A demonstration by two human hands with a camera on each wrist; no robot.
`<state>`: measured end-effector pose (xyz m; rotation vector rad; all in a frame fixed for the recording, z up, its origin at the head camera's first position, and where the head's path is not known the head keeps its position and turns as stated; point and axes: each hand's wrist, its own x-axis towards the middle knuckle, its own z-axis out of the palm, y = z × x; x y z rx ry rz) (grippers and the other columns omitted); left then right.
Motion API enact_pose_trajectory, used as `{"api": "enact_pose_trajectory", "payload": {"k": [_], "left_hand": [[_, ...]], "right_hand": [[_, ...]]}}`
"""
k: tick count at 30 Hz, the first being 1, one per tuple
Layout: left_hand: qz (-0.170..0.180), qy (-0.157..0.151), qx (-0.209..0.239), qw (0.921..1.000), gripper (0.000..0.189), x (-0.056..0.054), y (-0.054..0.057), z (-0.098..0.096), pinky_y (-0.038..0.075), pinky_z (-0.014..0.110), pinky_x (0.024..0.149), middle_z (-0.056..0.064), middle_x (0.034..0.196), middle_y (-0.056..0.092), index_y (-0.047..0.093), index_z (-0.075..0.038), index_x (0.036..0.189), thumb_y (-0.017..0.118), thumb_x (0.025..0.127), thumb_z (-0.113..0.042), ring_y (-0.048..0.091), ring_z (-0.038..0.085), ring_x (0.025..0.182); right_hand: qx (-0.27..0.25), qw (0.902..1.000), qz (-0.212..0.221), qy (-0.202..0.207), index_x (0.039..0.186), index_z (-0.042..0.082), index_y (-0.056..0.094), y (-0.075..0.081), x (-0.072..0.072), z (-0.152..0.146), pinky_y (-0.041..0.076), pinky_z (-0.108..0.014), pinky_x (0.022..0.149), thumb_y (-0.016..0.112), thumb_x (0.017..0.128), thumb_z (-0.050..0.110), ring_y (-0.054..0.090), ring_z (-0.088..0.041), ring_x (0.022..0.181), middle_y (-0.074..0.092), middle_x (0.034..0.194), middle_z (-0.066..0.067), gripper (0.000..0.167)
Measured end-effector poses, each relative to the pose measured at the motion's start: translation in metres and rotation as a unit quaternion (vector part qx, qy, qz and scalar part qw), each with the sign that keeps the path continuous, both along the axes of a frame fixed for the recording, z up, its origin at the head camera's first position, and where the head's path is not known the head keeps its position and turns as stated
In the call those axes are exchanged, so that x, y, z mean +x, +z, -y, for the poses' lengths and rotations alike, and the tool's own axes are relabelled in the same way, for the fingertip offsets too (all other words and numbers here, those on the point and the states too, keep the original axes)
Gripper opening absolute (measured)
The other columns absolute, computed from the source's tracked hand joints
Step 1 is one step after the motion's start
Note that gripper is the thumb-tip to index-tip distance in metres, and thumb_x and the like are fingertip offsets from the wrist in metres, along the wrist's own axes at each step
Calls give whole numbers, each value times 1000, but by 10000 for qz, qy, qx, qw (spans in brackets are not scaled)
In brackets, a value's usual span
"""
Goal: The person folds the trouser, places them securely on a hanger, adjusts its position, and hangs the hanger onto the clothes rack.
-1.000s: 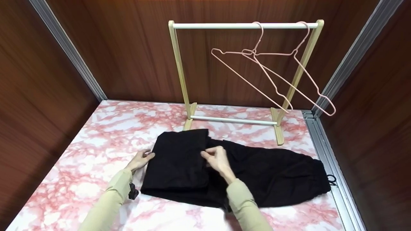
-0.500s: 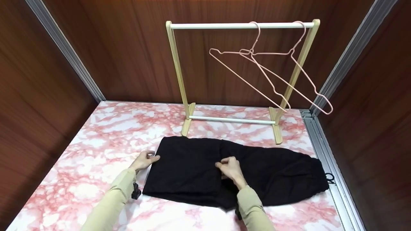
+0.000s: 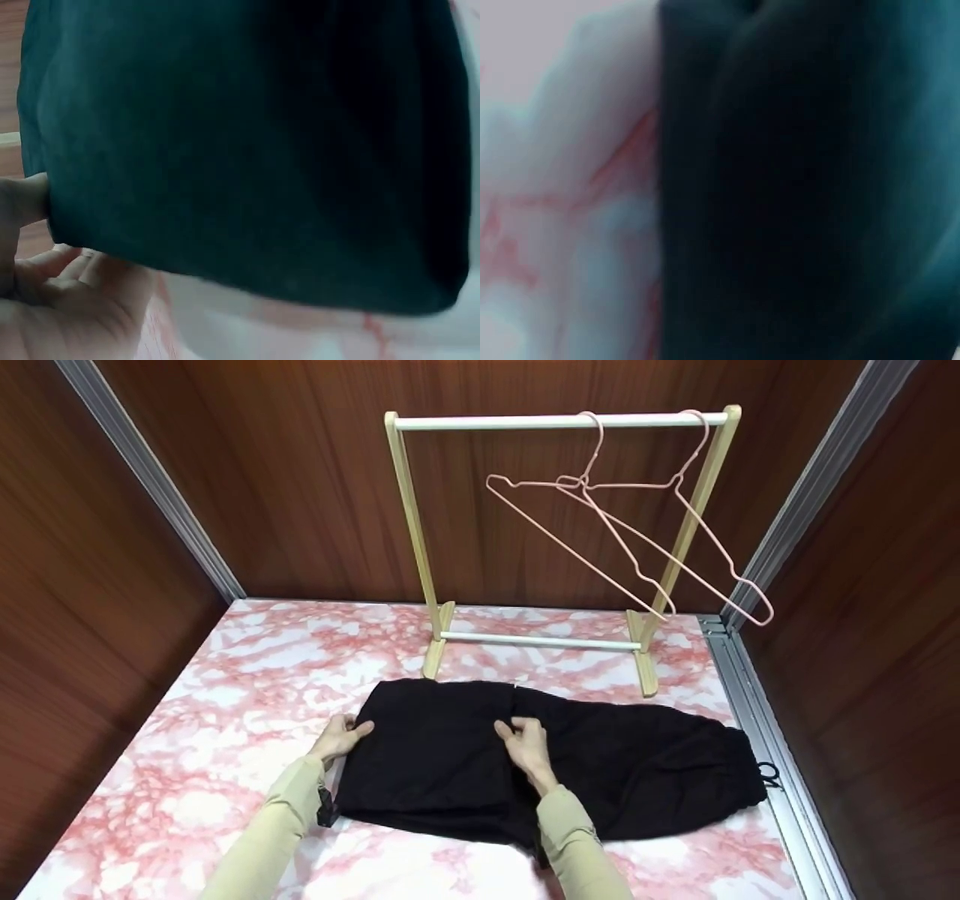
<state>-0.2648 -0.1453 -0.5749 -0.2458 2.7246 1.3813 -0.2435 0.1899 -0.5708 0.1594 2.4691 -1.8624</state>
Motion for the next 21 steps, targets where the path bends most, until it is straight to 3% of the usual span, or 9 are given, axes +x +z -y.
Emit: {"api": "enact_pose_trajectory", "payload": {"k": [2, 4, 6, 8, 10, 12, 16, 18, 21], "left_hand": [[-79, -69, 188, 9998, 20, 2, 3, 2, 51, 41, 91, 19, 95, 69, 63, 4, 97, 63, 96, -16, 63, 31, 93], [-203, -167, 489, 9985, 21, 3, 6, 6, 53, 43, 93, 24, 104, 70, 62, 6, 106, 61, 97, -12, 66, 34, 98], [-304, -218, 859, 9956, 21, 4, 8, 9, 55, 43, 91, 27, 107, 69, 60, 7, 113, 60, 97, -7, 69, 37, 98], [-403, -280, 1114, 9926, 23, 5, 9, 13, 57, 44, 89, 28, 109, 69, 58, 6, 117, 59, 96, -3, 70, 38, 98], [-425, -346, 1119, 9922, 22, 6, 9, 16, 58, 43, 86, 28, 107, 70, 56, 5, 116, 59, 95, -2, 71, 37, 95], [-382, -393, 891, 9945, 22, 7, 6, 17, 56, 41, 86, 26, 102, 71, 56, 2, 116, 60, 95, -3, 70, 33, 91], [-402, -564, 327, 9971, 27, 8, 2, 20, 54, 42, 86, 24, 92, 70, 52, 0, 118, 61, 94, -7, 68, 32, 83], [-409, -595, 346, 9968, 31, 7, 1, 20, 55, 45, 88, 27, 98, 70, 48, 1, 122, 61, 94, -7, 69, 37, 88], [-437, -556, 510, 9962, 42, 4, -1, 20, 54, 51, 96, 33, 116, 66, 43, 2, 132, 60, 94, -6, 67, 45, 106]], "right_hand": [[230, 9989, -377, -159, 63, 9, 49, 5, -1, 4, 38, -17, 56, 68, 96, 14, 42, -1, 54, 44, 55, 10, 39], [306, 9968, -705, -222, 74, 2, 64, 11, -1, 8, 42, -16, 62, 68, 95, 12, 50, 0, 61, 59, 65, 6, 24], [342, 9948, -951, -113, 100, -5, 72, 16, 0, 10, 45, -14, 68, 66, 96, 9, 56, 0, 70, 70, 79, -3, 16], [321, 9953, -905, 125, 128, -7, 63, 18, -1, 10, 50, -16, 67, 63, 97, 7, 61, -4, 73, 74, 92, -15, 35], [303, 9969, -538, 478, 146, -6, 46, 17, -2, 8, 52, -19, 61, 58, 99, 6, 61, -7, 71, 70, 102, -24, 50], [178, 9959, 104, 875, 157, 1, 28, 13, -3, 4, 52, -24, 53, 53, 101, 6, 60, -11, 67, 62, 117, -30, 62], [-46, 9819, 1323, 1356, 163, 18, 5, 6, -8, -2, 54, -29, 50, 55, 102, 19, 60, -17, 64, 45, 140, -32, 79], [-118, 9775, 1598, 1371, 163, 23, 1, 6, -11, -3, 54, -31, 55, 60, 100, 30, 61, -23, 76, 37, 150, -31, 87], [-147, 9771, 1627, 1360, 163, 22, -2, 6, -15, -1, 54, -35, 65, 63, 98, 38, 57, -37, 110, 17, 162, -28, 94]]}}
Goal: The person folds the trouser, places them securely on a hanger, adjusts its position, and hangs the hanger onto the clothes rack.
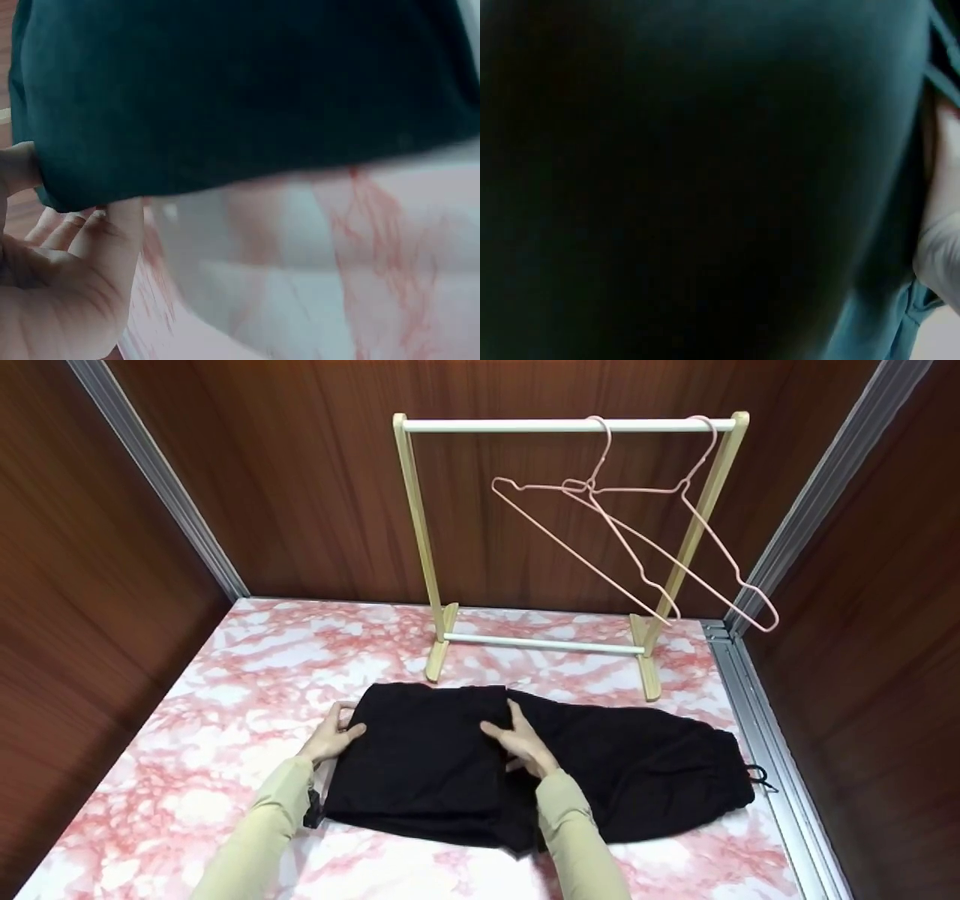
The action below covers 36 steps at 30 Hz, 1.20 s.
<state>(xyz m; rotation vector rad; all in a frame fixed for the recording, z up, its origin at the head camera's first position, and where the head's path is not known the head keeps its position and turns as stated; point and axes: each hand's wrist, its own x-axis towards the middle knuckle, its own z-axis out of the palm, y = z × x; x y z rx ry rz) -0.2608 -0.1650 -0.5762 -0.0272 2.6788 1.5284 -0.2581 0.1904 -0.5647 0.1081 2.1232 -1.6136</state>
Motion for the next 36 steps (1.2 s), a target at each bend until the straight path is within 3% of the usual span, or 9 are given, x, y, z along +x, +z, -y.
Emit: {"api": "enact_pose_trajectory", "payload": {"k": [4, 9, 12, 16, 23, 26, 31, 33, 36], "left_hand": [[102, 128, 13, 9999, 54, -4, -3, -3, 46, 56, 106, 36, 132, 58, 37, -4, 143, 61, 95, -7, 59, 47, 124], [103, 97, -209, 9997, 53, -5, -2, -7, 45, 58, 104, 31, 120, 65, 41, -15, 144, 62, 95, -9, 63, 43, 115], [-18, -56, -189, 9998, 50, -4, -2, -8, 47, 57, 100, 28, 116, 66, 43, -16, 141, 61, 95, -8, 65, 40, 109], [-121, -166, -110, 9997, 48, -5, -2, -10, 47, 57, 103, 27, 130, 60, 44, -13, 141, 61, 96, -10, 65, 40, 113], [126, 30, -34, 9999, 50, -4, 1, -16, 47, 56, 105, 33, 126, 64, 43, -15, 142, 62, 96, -16, 65, 43, 115], [210, -51, 55, 9998, 51, -4, -1, -16, 51, 54, 99, 32, 119, 67, 41, -13, 143, 62, 96, -16, 68, 41, 110], [131, -236, 333, 9991, 51, -4, -3, -16, 60, 44, 73, 24, 102, 71, 40, -11, 141, 62, 95, -16, 71, 32, 91], [233, -213, 296, 9991, 52, -4, -2, -18, 61, 41, 64, 23, 105, 71, 40, -12, 142, 63, 96, -18, 72, 31, 91], [575, -77, 166, 9982, 53, -4, 0, -23, 61, 40, 59, 25, 113, 71, 39, -12, 144, 63, 97, -20, 71, 34, 96]], "right_hand": [[-176, 9991, -380, -52, 163, 18, -4, -2, 0, 5, 55, -36, 74, 61, 100, 20, 50, -43, 127, -4, 168, -23, 90], [-817, 9938, -752, 27, 163, 20, -5, -1, 1, 5, 55, -28, 79, 51, 100, -1, 58, -30, 113, -7, 169, -20, 86], [-1121, 9910, -734, 63, 162, 24, -8, 5, 2, 0, 55, -27, 80, 47, 102, -1, 57, -24, 111, -10, 169, -17, 86], [-1461, 9875, -585, 46, 162, 29, -10, 16, 3, -7, 55, -28, 86, 46, 103, 2, 58, -22, 113, -12, 170, -14, 86], [-1750, 9836, -419, -86, 161, 34, -12, 31, 8, -23, 55, -29, 92, 49, 103, 6, 46, -31, 130, -23, 168, -9, 88], [-1757, 9835, -409, -131, 161, 33, -12, 35, 10, -34, 48, -37, 107, 49, 103, 5, 27, -38, 147, -28, 166, -7, 88], [-1749, 9837, -354, -226, 159, 29, -17, 36, 14, -53, 13, -58, 125, 46, 103, 1, -28, -40, 151, -37, 163, -5, 90], [-1742, 9839, -335, -212, 159, 29, -19, 35, 16, -61, 13, -57, 125, 47, 102, 2, -27, -40, 151, -37, 162, -7, 91], [-1639, 9859, -320, -122, 158, 30, -21, 32, 18, -74, 28, -48, 122, 48, 102, 4, -15, -41, 153, -35, 163, -12, 93]]}}
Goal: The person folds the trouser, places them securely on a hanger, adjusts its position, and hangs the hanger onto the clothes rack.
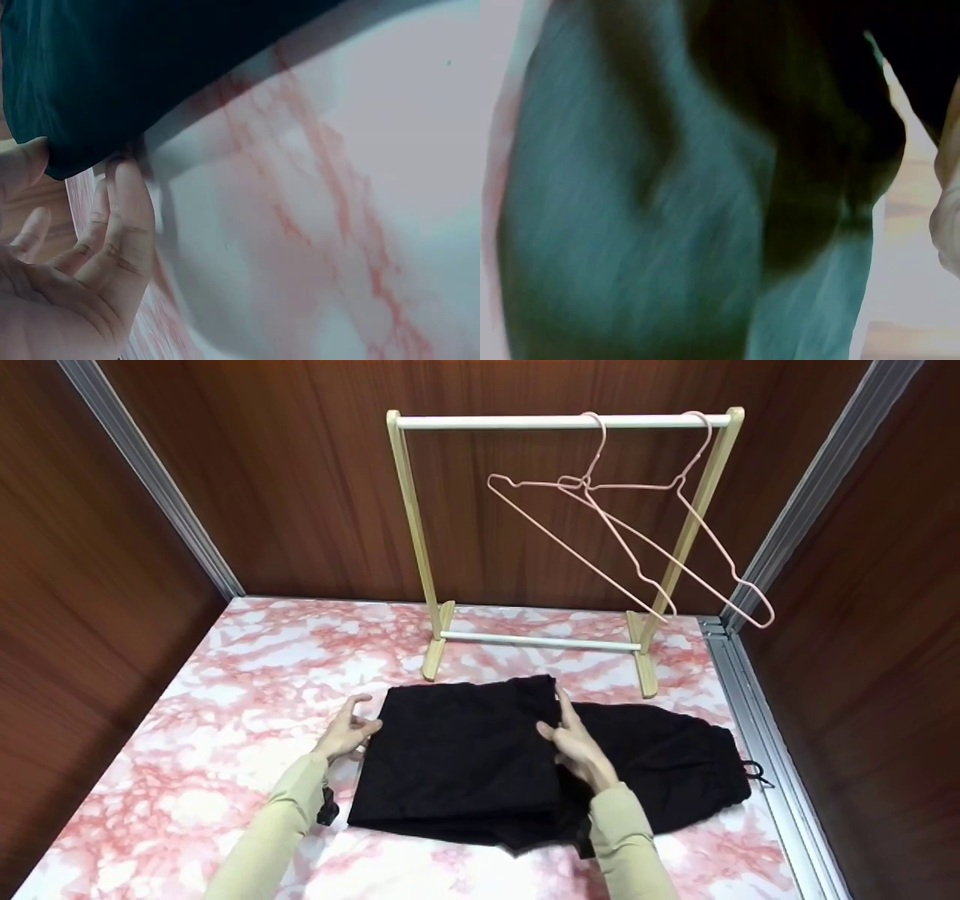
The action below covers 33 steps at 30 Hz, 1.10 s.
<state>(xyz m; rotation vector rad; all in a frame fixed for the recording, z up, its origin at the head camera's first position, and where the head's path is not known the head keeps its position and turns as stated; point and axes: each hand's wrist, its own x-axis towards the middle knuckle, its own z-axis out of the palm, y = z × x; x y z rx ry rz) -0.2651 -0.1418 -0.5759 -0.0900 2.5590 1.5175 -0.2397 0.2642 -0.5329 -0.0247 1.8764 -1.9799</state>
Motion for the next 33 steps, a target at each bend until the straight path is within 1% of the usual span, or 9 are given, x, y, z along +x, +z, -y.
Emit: {"api": "enact_pose_trajectory", "payload": {"k": [3, 5, 7, 10, 13, 18, 21, 25, 33], "left_hand": [[60, 89, -134, 9999, 53, -2, 0, -4, 60, 34, 58, 23, 111, 73, 42, -10, 141, 66, 95, -25, 73, 29, 88], [36, 144, -138, 9998, 53, -3, -1, -6, 60, 33, 59, 23, 108, 73, 45, -7, 138, 68, 94, -27, 73, 28, 82], [-113, 132, -184, 9997, 56, -5, -4, -8, 60, 33, 60, 24, 104, 73, 48, -3, 134, 70, 92, -33, 72, 27, 78], [-152, 142, -307, 9993, 58, -7, -5, -13, 61, 41, 78, 25, 107, 71, 53, 3, 131, 70, 91, -36, 72, 34, 90], [-28, 159, -138, 9998, 49, -9, -4, -20, 54, 46, 98, 28, 112, 71, 61, 9, 124, 67, 93, -27, 68, 39, 106], [-148, 163, 663, 9976, 26, -7, -4, -24, 55, 36, 90, 26, 102, 72, 65, 14, 110, 58, 95, -6, 68, 24, 88], [-468, 283, 781, 9954, 22, -7, -1, -17, 52, 28, 83, 22, 97, 71, 63, 14, 108, 57, 94, -2, 61, 12, 81], [-697, 439, 854, 9929, 22, -7, 4, -3, 51, 25, 80, 26, 100, 70, 62, 13, 110, 58, 93, -1, 61, 11, 80], [-408, 815, 465, 9948, 31, -3, -3, 14, 53, 42, 98, 30, 119, 69, 58, 9, 123, 60, 95, -5, 68, 39, 107]], "right_hand": [[230, 9997, 73, 63, 157, 30, -24, -6, 2, -11, 48, -35, 106, 48, 103, 5, 23, -39, 149, -22, 165, -22, 93], [541, 9985, 99, -5, 158, 25, -22, -11, 4, -15, 56, -28, 88, 48, 104, 8, 53, -31, 129, -7, 166, -29, 91], [945, 9953, 121, -159, 161, 17, -15, -18, 5, -17, 59, -28, 75, 50, 104, 13, 66, -19, 99, 13, 161, -35, 86], [1655, 9849, 54, -506, 160, 0, 4, -25, 5, -16, 58, -29, 66, 55, 103, 23, 64, -10, 82, 40, 144, -33, 80], [1999, 9765, 57, -804, 150, -8, 27, -32, 6, -15, 57, -29, 62, 57, 102, 27, 63, -10, 76, 61, 112, -19, 66], [1925, 9740, -203, -1178, 113, -5, 50, -36, 7, -10, 50, -25, 57, 56, 103, 20, 57, -9, 65, 56, 75, 4, 27], [1788, 9742, -509, -1281, 108, -1, 52, -33, 7, -3, 48, -24, 60, 56, 103, 18, 56, -9, 65, 56, 73, 6, 20], [1447, 9782, -552, -1380, 114, -4, 51, -30, 7, 10, 52, -25, 62, 56, 103, 15, 60, -9, 65, 63, 74, 5, 23], [1551, 9780, -205, -1381, 118, -7, 49, -43, 4, 33, 53, -23, 63, 58, 101, 15, 61, -8, 66, 63, 77, 2, 29]]}}
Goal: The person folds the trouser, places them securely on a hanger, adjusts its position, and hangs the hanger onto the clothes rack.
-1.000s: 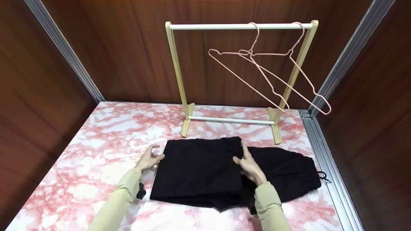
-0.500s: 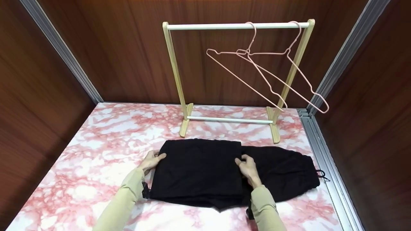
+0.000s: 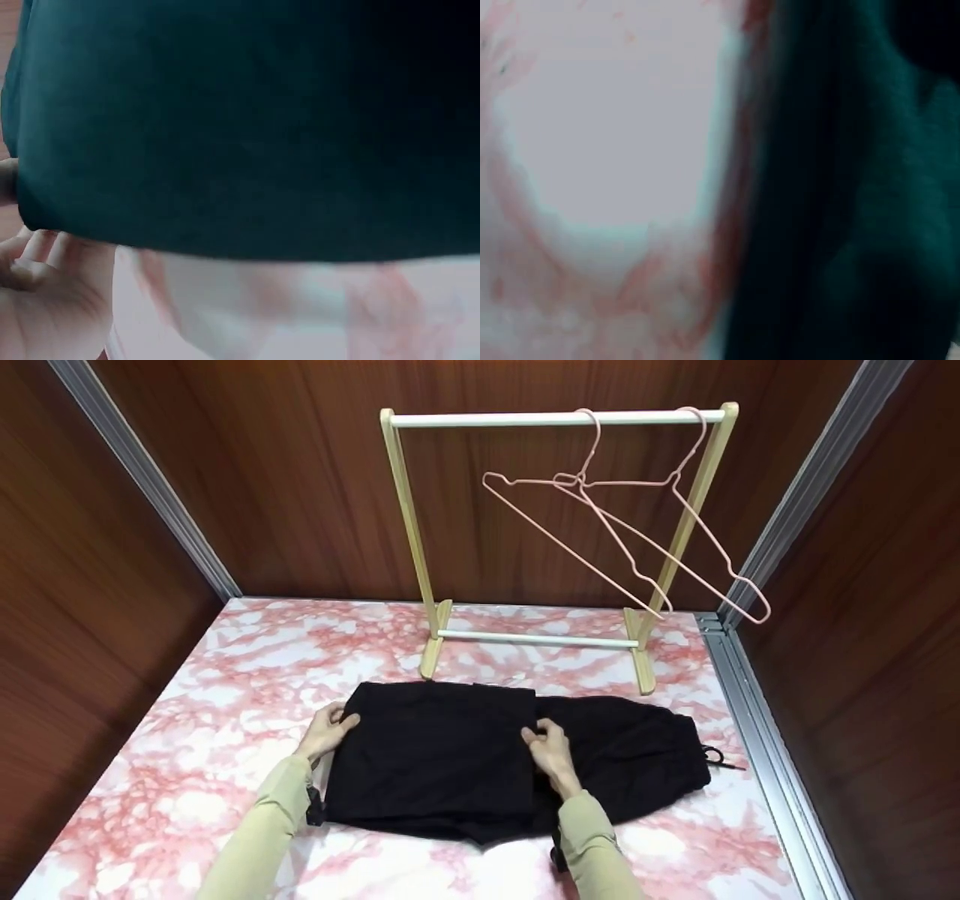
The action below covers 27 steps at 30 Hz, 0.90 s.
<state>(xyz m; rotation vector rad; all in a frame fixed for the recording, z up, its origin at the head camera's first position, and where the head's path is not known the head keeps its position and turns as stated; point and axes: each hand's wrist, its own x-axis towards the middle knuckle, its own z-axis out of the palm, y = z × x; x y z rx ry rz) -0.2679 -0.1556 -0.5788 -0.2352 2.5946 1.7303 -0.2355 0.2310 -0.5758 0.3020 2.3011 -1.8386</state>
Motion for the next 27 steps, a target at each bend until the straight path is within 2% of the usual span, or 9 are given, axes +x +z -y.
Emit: {"api": "enact_pose_trajectory", "payload": {"k": [6, 11, 16, 18, 20, 24, 25, 26, 27], "left_hand": [[259, -60, -121, 9996, 34, 3, -3, 1, 56, 42, 92, 32, 119, 68, 59, 9, 122, 62, 94, -10, 72, 37, 99], [143, -205, 543, 9982, 36, 0, -11, 7, 59, 41, 86, 33, 117, 69, 58, 11, 120, 65, 93, -11, 73, 35, 93], [-89, -426, 992, 9941, 44, -27, -68, 27, 59, 44, 86, 29, 114, 71, 61, 6, 119, 75, 87, -22, 73, 36, 96], [-229, -469, 1123, 9923, 42, -43, -101, 36, 60, 36, 80, 19, 106, 74, 64, -1, 115, 79, 85, -26, 74, 28, 90], [-37, -302, 1131, 9931, 41, -41, -95, 33, 60, 35, 82, 17, 104, 75, 63, -2, 115, 80, 85, -22, 74, 26, 90], [60, -176, 1211, 9925, 40, -18, -51, 20, 59, 32, 80, 23, 106, 73, 61, 5, 117, 75, 87, -16, 73, 21, 83], [47, -181, 1269, 9917, 39, -16, -46, 19, 59, 32, 80, 24, 106, 73, 60, 6, 117, 74, 87, -14, 73, 21, 83], [9, -206, 1320, 9910, 40, -16, -46, 19, 59, 33, 80, 25, 108, 73, 60, 7, 117, 74, 87, -14, 73, 22, 83], [-100, -310, 1424, 9893, 38, -25, -65, 23, 59, 31, 76, 21, 104, 74, 62, 4, 115, 76, 86, -16, 72, 18, 80]], "right_hand": [[58, 9998, 201, -34, 79, 8, 47, -8, -1, 1, 50, -24, 59, 64, 98, 27, 56, -10, 62, 55, 68, 4, 32], [-408, 9989, 225, -17, 66, 15, 42, -6, 1, -2, 50, -22, 56, 67, 96, 25, 55, -8, 56, 47, 57, 9, 41], [-785, 9961, 382, 97, 68, 14, 50, -2, 2, -7, 55, -25, 54, 68, 96, 23, 60, -8, 55, 56, 57, 9, 34], [-815, 9959, 360, 136, 69, 14, 51, 0, 2, -9, 56, -26, 54, 68, 96, 22, 64, -9, 57, 61, 60, 7, 33], [-820, 9961, 295, 143, 68, 14, 50, 2, 2, -10, 56, -25, 53, 67, 97, 21, 65, -10, 57, 61, 60, 7, 34], [-1011, 9946, 193, 134, 67, 13, 46, 12, 1, -8, 56, -25, 54, 67, 97, 19, 64, -10, 57, 58, 59, 7, 37], [-1084, 9939, 190, 123, 68, 13, 47, 16, 0, -8, 57, -25, 55, 67, 97, 19, 65, -9, 57, 60, 60, 7, 35], [-1157, 9930, 190, 113, 69, 13, 49, 19, 0, -7, 57, -26, 56, 67, 97, 19, 66, -9, 57, 62, 61, 7, 33], [-1240, 9921, 185, 103, 70, 13, 50, 23, 0, -6, 58, -26, 56, 67, 97, 18, 66, -9, 58, 63, 62, 7, 32]]}}
